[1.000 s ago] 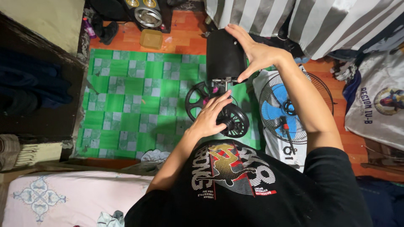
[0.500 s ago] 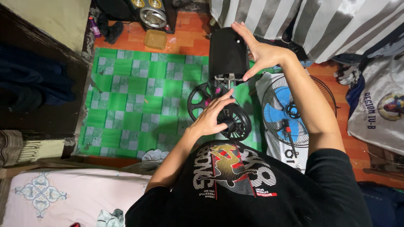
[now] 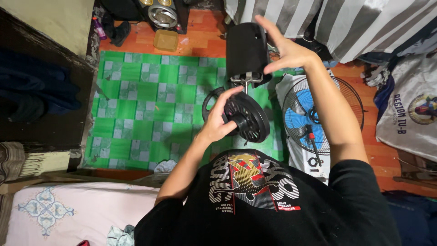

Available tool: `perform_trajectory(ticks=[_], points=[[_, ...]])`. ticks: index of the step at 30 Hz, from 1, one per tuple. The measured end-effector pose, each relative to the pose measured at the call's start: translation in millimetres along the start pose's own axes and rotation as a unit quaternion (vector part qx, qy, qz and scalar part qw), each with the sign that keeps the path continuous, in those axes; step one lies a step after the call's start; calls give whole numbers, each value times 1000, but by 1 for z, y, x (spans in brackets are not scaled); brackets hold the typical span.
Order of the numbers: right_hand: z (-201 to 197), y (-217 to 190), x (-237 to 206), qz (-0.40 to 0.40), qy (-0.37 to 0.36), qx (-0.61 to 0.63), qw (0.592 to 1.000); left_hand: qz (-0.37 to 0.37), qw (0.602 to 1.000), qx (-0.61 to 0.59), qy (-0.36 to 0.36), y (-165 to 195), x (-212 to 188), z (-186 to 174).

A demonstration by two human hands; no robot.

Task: The person fits a black cylindrical motor housing onto the shaft of a pedestal fan stand, aligning and pressing it into place, then uses a screwdriver to tighten screws on the housing. They hold the housing steady with one hand while driving screws with the other.

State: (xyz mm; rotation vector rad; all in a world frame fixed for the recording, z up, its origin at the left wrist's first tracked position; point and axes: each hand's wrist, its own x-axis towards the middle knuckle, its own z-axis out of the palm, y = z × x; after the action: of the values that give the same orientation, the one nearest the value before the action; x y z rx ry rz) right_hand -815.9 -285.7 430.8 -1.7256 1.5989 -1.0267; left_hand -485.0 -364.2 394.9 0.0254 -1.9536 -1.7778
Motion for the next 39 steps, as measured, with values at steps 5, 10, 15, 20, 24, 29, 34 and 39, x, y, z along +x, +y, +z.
perform_trajectory(ticks=[5, 10, 15, 20, 24, 29, 34, 39], points=[[24, -18, -37, -74, 215, 171, 959, 47, 995, 44, 81, 23, 5, 2], [90, -83, -94, -143, 244, 196, 939, 59, 970, 195, 131, 54, 23, 10], [113, -127, -116, -43, 374, 139, 916, 132, 961, 236, 65, 79, 53, 23], [100, -92, -130, -43, 466, 273, 840, 171, 954, 245, -9, 82, 74, 39], [79, -10, -133, -36, 486, 515, 705, 225, 925, 306, -8, 51, 75, 26], [63, 69, -118, -25, 317, 635, 704, 93, 973, 126, 170, -28, 106, -38], [73, 75, -53, 241, 296, 571, 727, -326, 926, -88, 171, -88, 136, -73], [87, 57, -16, 256, 202, 523, 788, -313, 915, -234, 101, -97, 132, -57]])
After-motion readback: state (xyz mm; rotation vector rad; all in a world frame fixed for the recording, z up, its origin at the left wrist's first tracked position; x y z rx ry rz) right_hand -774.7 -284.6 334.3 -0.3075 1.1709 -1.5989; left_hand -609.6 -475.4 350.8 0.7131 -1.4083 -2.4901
